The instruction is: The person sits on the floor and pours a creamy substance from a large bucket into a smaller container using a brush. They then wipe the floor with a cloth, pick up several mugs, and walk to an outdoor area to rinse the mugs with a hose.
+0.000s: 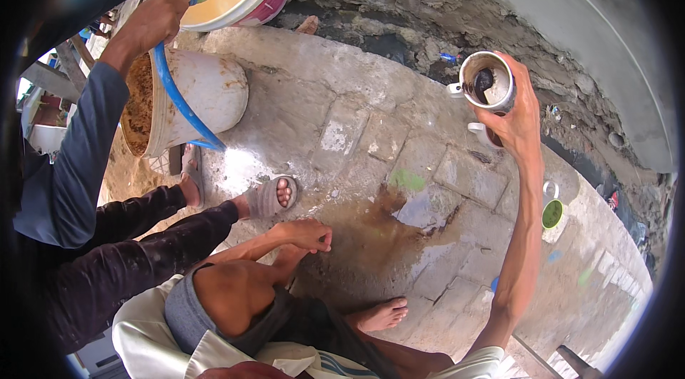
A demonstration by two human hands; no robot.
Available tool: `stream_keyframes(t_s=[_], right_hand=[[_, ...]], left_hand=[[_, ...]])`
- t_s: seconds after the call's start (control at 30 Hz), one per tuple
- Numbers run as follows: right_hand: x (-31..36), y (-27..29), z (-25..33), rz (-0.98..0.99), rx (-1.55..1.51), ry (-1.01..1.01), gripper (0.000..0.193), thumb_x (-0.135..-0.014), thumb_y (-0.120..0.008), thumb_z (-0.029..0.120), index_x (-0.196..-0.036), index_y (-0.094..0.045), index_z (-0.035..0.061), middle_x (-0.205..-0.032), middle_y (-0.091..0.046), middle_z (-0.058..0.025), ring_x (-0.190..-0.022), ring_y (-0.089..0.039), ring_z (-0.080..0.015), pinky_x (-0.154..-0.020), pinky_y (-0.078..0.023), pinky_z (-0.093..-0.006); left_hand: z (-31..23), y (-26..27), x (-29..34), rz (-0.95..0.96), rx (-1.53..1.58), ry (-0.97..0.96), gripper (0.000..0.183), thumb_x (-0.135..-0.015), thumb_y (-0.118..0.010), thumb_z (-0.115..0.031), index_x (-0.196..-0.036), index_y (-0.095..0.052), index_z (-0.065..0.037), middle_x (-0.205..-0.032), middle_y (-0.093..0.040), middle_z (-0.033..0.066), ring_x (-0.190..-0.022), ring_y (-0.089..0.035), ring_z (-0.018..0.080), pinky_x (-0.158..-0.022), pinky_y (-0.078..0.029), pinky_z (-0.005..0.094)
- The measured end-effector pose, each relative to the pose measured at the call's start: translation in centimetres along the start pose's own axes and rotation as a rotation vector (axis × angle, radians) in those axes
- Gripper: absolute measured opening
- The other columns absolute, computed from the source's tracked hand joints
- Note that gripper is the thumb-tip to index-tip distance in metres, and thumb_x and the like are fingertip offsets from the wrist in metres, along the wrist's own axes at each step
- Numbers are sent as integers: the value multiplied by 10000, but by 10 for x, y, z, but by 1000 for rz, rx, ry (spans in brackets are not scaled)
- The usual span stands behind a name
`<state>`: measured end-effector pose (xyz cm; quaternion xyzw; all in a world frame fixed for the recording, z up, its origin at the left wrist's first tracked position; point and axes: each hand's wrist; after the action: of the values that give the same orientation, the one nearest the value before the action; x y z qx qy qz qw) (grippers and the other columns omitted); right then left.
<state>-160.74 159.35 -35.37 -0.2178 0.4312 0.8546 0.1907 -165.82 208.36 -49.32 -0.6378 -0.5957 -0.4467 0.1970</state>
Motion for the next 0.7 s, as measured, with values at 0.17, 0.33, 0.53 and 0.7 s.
stream_keyframes(t_s=[0.17,0.33,0.53,0.7], right_hand=[[2,-4,1,8,-27,-18,822,-664,-907,128,-1415,-576,84,-1381,-636,-134,-1250,-651,-320,-1067,-527,-441],[4,-5,1,7,-26,-3,818,-659,-902,118,-1410,-577,77,-1378,-635,-133,-1246,-651,-318,-1066,-522,-433],[2,1,6,38,-39,-65,778,-685,-883,114,-1400,-585,39,-1371,-644,-146,-1261,-641,-317,-1082,-501,-431],[-1,-7,6,35,-41,-30,824,-670,-897,117,-1423,-564,74,-1369,-626,-123,-1244,-643,-301,-1063,-512,-416]], left_hand=[[1,-5,-4,-1,-7,-17,307,-887,-713,-383,-973,-705,-89,-698,-730,48,-715,-730,246,-698,-570,421],[3,-9,-4,8,-4,-14,303,-887,-711,-385,-950,-709,-89,-678,-724,43,-691,-726,239,-677,-570,416],[3,3,-3,-8,0,9,301,-888,-708,-388,-922,-714,-89,-654,-717,38,-662,-721,230,-652,-570,409],[8,8,0,-30,11,48,302,-888,-706,-390,-899,-718,-89,-635,-711,34,-638,-716,224,-632,-570,404]])
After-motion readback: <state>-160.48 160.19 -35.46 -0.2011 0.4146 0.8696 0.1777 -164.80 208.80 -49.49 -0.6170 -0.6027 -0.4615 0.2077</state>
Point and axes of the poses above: each hand's wrist, its own x-axis away from the middle knuckle, its own y-axis out of the back of the hand, z = x × y
